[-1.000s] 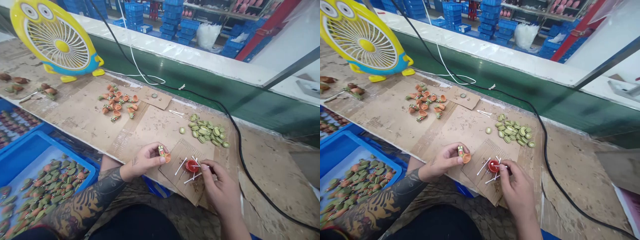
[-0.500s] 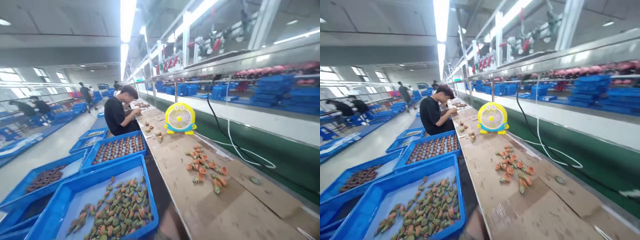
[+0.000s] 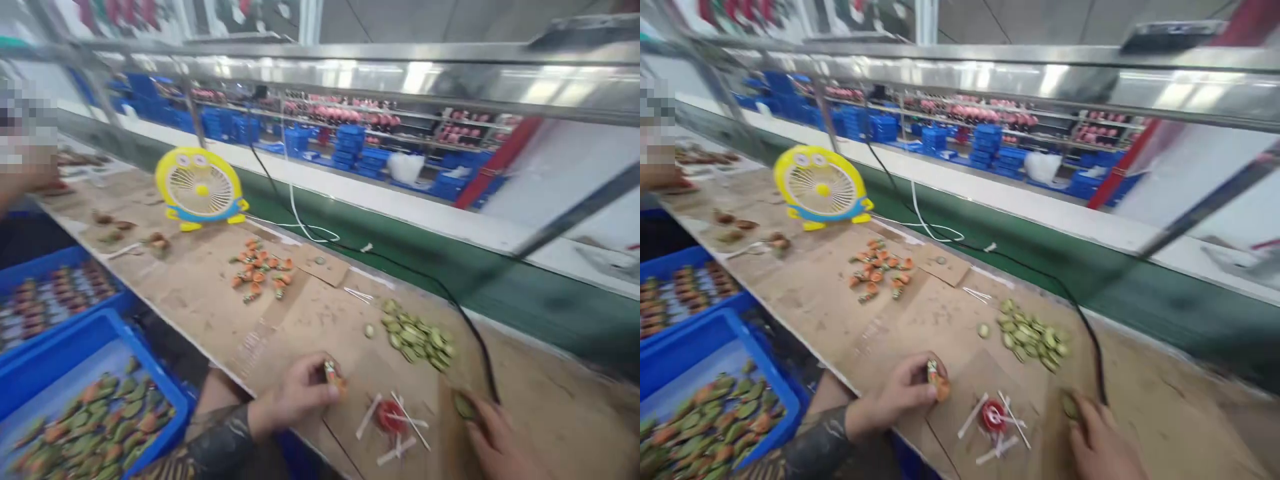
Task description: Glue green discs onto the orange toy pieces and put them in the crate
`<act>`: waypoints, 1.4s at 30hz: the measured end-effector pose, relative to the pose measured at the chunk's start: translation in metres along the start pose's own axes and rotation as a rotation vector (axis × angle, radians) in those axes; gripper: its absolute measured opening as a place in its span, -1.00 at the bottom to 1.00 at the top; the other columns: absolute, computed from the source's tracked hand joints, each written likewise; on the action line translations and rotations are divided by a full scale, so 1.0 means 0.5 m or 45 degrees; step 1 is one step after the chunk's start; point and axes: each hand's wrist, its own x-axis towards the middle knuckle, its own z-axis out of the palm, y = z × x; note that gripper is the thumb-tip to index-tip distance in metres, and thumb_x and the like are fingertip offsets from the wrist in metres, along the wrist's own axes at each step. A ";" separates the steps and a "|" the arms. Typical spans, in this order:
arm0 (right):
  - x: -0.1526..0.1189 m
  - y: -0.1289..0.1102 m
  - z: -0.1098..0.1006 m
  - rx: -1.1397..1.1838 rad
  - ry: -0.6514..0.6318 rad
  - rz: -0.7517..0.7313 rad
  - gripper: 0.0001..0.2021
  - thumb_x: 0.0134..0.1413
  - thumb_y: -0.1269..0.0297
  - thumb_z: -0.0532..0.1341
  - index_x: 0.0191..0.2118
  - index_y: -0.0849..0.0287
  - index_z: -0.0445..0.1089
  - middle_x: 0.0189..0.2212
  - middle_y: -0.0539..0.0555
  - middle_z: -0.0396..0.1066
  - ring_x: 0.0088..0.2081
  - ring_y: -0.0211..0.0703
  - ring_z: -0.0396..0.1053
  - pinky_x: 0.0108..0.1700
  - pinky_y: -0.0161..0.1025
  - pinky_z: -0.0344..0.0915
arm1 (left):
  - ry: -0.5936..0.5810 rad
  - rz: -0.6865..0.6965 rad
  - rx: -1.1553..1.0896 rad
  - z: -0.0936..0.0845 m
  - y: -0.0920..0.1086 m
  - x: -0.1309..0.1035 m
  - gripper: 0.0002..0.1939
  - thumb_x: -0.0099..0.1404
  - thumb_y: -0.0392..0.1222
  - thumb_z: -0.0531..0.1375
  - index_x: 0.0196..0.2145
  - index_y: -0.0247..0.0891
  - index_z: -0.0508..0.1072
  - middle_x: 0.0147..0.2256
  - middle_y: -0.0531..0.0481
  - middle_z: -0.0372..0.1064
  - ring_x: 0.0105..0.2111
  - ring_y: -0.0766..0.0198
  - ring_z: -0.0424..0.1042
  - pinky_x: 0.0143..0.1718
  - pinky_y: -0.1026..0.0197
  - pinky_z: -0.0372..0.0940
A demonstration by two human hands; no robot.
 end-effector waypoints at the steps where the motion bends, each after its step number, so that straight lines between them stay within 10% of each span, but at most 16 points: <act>1: -0.016 0.002 -0.015 0.044 -0.035 0.055 -0.60 0.06 0.13 0.16 -0.04 0.10 0.58 -0.06 0.29 0.56 -0.01 0.24 0.53 0.11 0.13 0.43 | -0.020 -0.006 -0.008 -0.005 0.001 0.003 -0.52 0.14 0.08 0.53 -0.18 -0.30 0.53 -0.32 0.04 0.41 -0.35 0.35 0.31 -0.31 0.30 0.21; 15: -0.115 -0.144 -0.034 0.653 0.152 0.192 -0.51 0.20 -0.11 0.25 0.08 0.13 0.39 -0.11 0.18 0.50 -0.09 -0.01 0.51 -0.04 -0.11 0.49 | -0.002 0.179 0.070 0.023 0.023 -0.027 -0.63 0.28 0.00 0.45 -0.10 -0.28 0.51 -0.27 -0.01 0.38 -0.28 0.25 0.34 -0.26 0.23 0.28; 26: -0.188 -0.381 -0.017 0.888 0.099 -0.311 -0.74 0.33 0.38 0.26 0.08 -0.02 0.46 -0.02 0.12 0.42 -0.08 -0.09 0.45 -0.04 -0.19 0.45 | -0.137 0.404 0.028 0.123 0.046 -0.037 -0.67 0.21 -0.26 0.51 -0.08 -0.17 0.58 -0.07 -0.07 0.50 -0.01 0.18 0.50 0.06 0.16 0.37; 42: -0.192 -0.384 -0.012 0.916 -0.053 -0.389 -0.68 0.38 0.43 0.26 0.13 -0.10 0.47 -0.04 0.09 0.38 0.03 -0.08 0.43 0.05 -0.15 0.41 | 0.027 0.611 0.323 0.114 0.057 -0.049 -0.64 0.05 -0.15 0.60 -0.22 -0.24 0.66 -0.22 -0.14 0.65 -0.21 0.16 0.64 -0.14 0.20 0.50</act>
